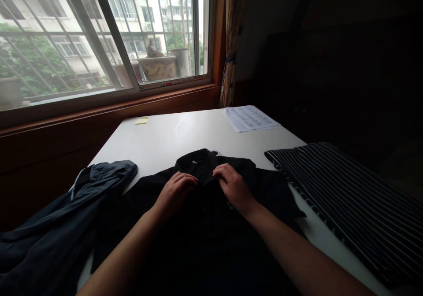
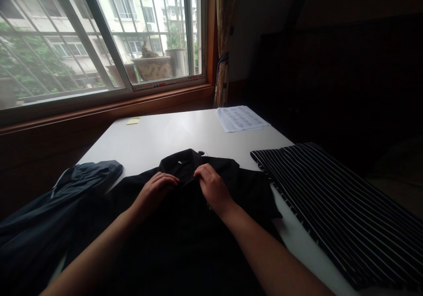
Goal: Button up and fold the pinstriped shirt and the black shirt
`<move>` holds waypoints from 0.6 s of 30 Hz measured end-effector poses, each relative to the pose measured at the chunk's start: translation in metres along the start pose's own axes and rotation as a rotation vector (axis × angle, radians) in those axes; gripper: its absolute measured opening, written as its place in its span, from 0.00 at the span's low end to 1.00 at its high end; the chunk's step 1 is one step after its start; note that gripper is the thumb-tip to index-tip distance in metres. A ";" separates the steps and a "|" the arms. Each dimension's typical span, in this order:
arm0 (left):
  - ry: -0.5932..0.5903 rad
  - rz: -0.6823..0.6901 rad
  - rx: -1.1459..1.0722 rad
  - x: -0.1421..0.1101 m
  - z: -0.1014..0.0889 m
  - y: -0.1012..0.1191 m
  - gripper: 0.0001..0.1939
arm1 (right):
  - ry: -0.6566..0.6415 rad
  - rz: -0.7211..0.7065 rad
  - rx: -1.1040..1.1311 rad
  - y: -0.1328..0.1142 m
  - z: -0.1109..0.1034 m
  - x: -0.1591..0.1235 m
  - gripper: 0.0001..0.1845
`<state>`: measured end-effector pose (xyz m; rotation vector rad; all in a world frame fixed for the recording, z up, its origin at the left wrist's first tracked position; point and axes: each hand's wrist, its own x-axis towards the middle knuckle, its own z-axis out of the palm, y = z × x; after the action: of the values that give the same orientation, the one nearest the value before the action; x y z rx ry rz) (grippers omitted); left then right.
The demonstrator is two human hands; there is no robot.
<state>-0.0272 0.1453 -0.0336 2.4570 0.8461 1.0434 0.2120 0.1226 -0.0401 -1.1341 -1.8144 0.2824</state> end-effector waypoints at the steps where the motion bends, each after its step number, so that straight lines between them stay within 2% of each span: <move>1: 0.004 0.012 0.004 0.000 0.000 -0.001 0.06 | 0.011 -0.004 0.002 -0.001 -0.001 0.000 0.13; 6: 0.060 0.077 0.014 0.003 0.001 0.000 0.04 | 0.035 -0.072 0.080 -0.010 -0.005 0.000 0.13; 10: 0.097 0.099 -0.042 0.004 0.000 0.005 0.03 | -0.004 -0.132 0.152 -0.014 -0.007 -0.002 0.10; 14: 0.115 0.056 -0.067 0.003 0.001 0.009 0.03 | -0.065 -0.177 0.198 -0.018 -0.007 -0.005 0.08; 18: 0.084 0.065 -0.087 0.002 0.003 0.012 0.03 | -0.122 -0.201 0.203 -0.020 -0.006 -0.007 0.07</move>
<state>-0.0197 0.1376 -0.0284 2.3975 0.7342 1.1888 0.2064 0.1048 -0.0287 -0.8018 -1.9411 0.4146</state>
